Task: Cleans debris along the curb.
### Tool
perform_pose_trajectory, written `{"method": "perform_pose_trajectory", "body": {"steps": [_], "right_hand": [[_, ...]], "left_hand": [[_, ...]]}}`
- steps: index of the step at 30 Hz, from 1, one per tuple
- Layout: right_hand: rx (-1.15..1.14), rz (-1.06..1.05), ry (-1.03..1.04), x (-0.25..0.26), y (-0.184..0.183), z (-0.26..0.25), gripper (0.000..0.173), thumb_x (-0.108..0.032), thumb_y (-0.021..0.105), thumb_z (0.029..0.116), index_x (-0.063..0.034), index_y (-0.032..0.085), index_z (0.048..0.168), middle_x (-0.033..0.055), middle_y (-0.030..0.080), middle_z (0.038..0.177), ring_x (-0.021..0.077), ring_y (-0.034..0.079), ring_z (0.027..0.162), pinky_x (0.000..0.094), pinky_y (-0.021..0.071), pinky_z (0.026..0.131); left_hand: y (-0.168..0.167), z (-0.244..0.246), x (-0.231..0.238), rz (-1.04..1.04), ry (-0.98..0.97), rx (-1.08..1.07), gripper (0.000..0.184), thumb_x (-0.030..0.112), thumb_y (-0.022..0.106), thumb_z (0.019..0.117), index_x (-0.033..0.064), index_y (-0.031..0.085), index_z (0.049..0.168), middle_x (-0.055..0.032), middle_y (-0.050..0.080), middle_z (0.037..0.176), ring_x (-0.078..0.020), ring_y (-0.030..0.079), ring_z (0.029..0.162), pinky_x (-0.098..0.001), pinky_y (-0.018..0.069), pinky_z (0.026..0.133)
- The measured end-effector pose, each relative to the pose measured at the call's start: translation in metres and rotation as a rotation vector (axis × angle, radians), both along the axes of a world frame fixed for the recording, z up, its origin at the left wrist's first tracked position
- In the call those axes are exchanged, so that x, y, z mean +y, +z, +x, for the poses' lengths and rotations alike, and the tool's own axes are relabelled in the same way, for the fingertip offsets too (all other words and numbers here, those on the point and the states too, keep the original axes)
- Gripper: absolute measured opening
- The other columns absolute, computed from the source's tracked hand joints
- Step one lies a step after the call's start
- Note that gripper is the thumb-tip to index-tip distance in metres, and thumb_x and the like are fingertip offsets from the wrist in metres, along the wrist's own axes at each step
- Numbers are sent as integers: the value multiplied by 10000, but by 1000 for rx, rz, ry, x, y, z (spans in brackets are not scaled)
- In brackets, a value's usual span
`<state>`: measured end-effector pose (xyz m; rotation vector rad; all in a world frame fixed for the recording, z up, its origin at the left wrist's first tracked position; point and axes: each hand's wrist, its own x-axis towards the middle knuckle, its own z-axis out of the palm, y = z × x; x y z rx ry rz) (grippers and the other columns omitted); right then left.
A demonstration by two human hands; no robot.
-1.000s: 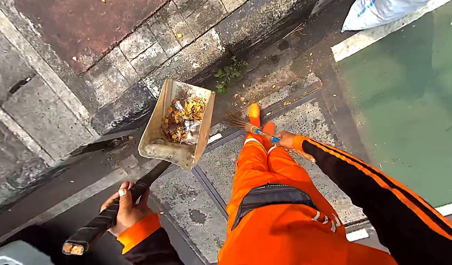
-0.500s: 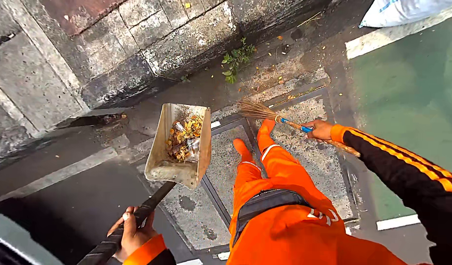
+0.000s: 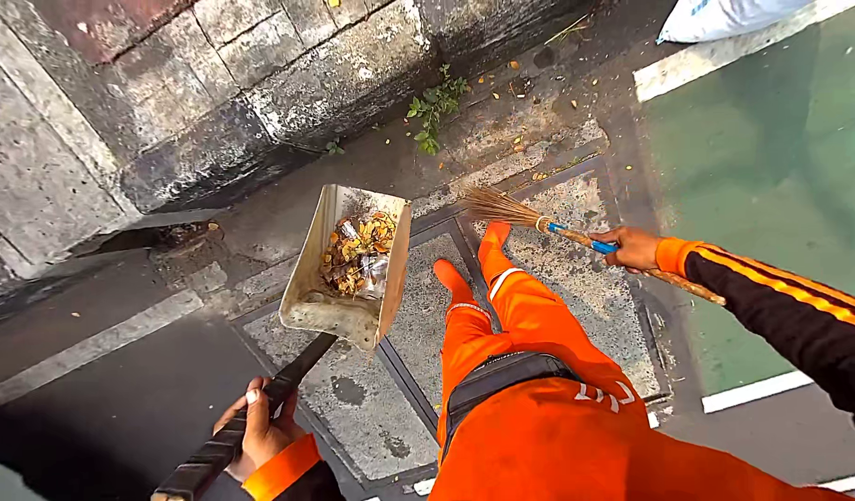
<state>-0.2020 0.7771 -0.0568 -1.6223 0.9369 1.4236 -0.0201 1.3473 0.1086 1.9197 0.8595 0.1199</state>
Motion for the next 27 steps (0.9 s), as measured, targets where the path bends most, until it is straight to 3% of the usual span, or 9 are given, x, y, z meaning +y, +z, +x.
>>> {"method": "perform_pose_trajectory", "body": {"steps": [1,3,5,9,14,17,21,22,27], "right_hand": [[5,-27,51,-6,-19,-6,588,-108,673,997,-177,487,1550,148,623,811,150,489,492,297,449,476],[-9,-166,128,-36,-58,-12,574,-95,704,937,-193,572,1487,197,696,911,255,620,603,428,546,567],[-34,-279,93,-72,-66,-14,557,-114,717,934,-220,592,1467,241,713,995,355,679,709,549,573,652],[-44,-349,-63,-88,-12,-26,613,-141,692,974,-274,505,1543,244,691,940,320,619,597,504,542,560],[-46,-174,-240,-22,40,-6,697,-150,630,1034,-258,304,1641,209,648,923,206,520,520,386,490,512],[-103,-16,-249,0,-11,6,663,-135,659,1015,-219,383,1611,182,649,884,172,496,486,334,472,474],[-101,-105,-154,-30,-97,30,626,-136,708,953,-246,513,1537,224,704,1038,285,647,656,471,568,621],[-92,-168,-198,-44,-106,29,636,-145,710,949,-266,509,1540,219,703,1037,278,651,649,459,573,604],[-153,-187,-478,-51,-41,55,687,-152,686,984,-254,405,1603,201,688,982,208,540,499,389,509,477]], "left_hand": [[-4,3,-4,8,-19,1,73,85,588,1017,90,561,1085,-61,704,1039,-188,703,973,-383,621,748],[-8,8,-10,21,-52,6,86,80,597,1009,85,566,1089,-63,695,1061,-183,694,982,-373,616,747],[-8,11,-13,25,-68,9,89,71,599,1005,78,570,1088,-73,696,1091,-190,691,1013,-383,617,766],[-5,23,-4,21,-84,11,107,79,604,999,81,564,1098,-78,708,1093,-209,700,1022,-413,620,775],[2,46,0,28,-101,6,111,69,586,1003,73,560,1112,-91,714,1081,-228,707,1020,-432,624,779],[-15,66,-9,33,-202,2,119,70,601,993,80,562,1105,-74,710,1083,-200,703,1016,-394,622,782],[-43,96,-49,57,-279,40,164,49,636,980,49,574,1132,-79,681,1118,-180,671,1043,-380,606,782],[-51,104,-57,70,-298,48,185,56,662,966,32,587,1133,-95,687,1131,-191,674,1056,-390,609,785],[-101,138,-90,66,-507,82,286,70,718,894,-27,598,1134,-129,698,1162,-173,686,1034,-348,611,755]]}}
